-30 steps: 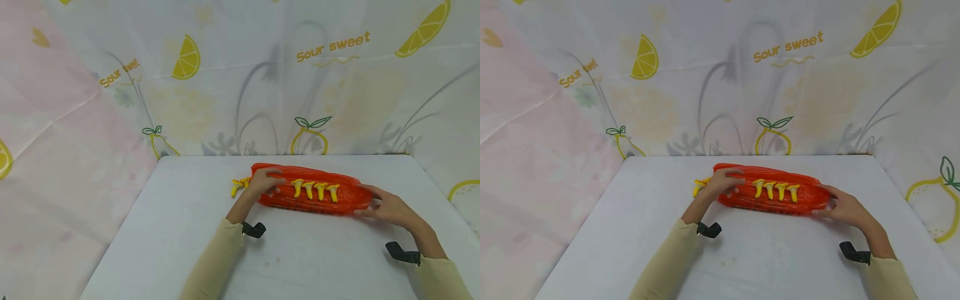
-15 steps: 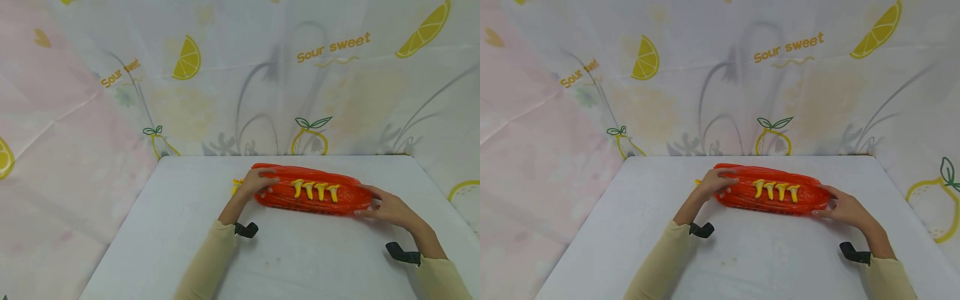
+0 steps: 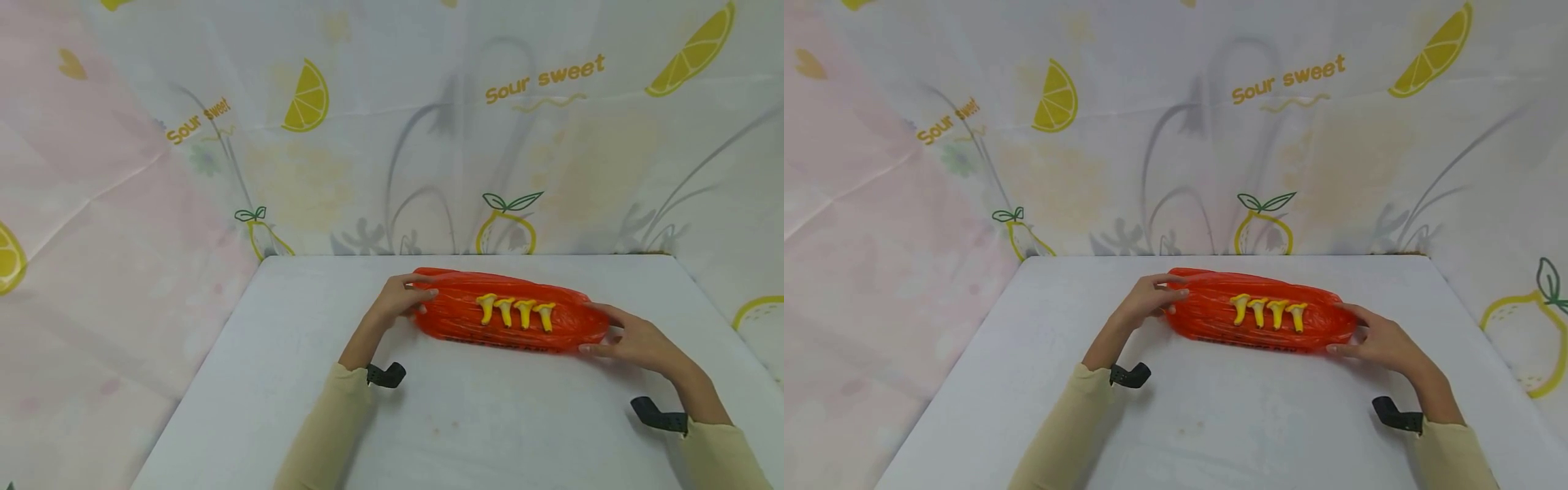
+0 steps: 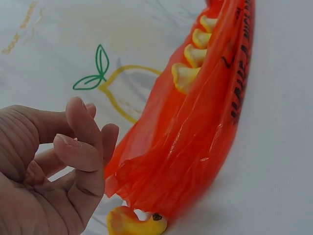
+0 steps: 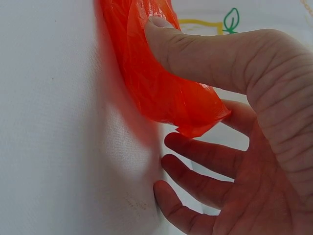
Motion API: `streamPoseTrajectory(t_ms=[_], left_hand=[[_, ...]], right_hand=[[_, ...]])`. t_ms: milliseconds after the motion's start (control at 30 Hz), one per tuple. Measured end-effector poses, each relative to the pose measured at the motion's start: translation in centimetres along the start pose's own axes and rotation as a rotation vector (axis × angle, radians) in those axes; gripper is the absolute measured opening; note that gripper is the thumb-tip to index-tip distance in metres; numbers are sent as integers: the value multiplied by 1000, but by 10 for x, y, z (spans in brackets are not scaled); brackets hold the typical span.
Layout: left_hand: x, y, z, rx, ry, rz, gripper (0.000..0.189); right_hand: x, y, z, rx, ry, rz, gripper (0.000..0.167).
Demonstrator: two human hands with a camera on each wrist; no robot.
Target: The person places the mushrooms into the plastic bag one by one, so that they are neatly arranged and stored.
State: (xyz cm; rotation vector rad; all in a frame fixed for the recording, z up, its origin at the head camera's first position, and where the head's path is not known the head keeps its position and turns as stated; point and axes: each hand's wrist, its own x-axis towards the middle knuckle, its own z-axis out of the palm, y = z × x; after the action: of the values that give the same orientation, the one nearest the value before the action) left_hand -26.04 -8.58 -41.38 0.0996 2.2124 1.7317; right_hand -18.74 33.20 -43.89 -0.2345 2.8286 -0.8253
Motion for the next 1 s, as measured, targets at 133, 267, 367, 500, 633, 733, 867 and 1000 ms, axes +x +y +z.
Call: streamPoseTrajectory(t_ms=[133, 267, 367, 500, 633, 733, 867, 1000], left_hand=[[-1, -3, -7, 19, -16, 11, 43], [-5, -4, -12, 27, -33, 10, 42], [-7, -5, -18, 36, -24, 1, 42], [-9, -8, -27, 57, -5, -5, 44], [-10, -10, -37, 81, 2, -3, 43], [-13, -11, -43, 99, 12, 4, 38], [-16, -11, -49, 135, 17, 10, 37], [-18, -12, -55, 165, 18, -2, 37]], right_hand=[[0, 1, -1, 0, -3, 7, 94], [1, 3, 0, 10, -5, 7, 95], [1, 2, 0, 11, -3, 3, 94], [1, 2, 0, 4, 0, -3, 93], [1, 1, 0, -2, -2, -4, 93], [1, 2, 0, -4, 1, -8, 92], [1, 2, 0, 1, 2, -8, 92], [1, 3, 1, 12, -2, -2, 93]])
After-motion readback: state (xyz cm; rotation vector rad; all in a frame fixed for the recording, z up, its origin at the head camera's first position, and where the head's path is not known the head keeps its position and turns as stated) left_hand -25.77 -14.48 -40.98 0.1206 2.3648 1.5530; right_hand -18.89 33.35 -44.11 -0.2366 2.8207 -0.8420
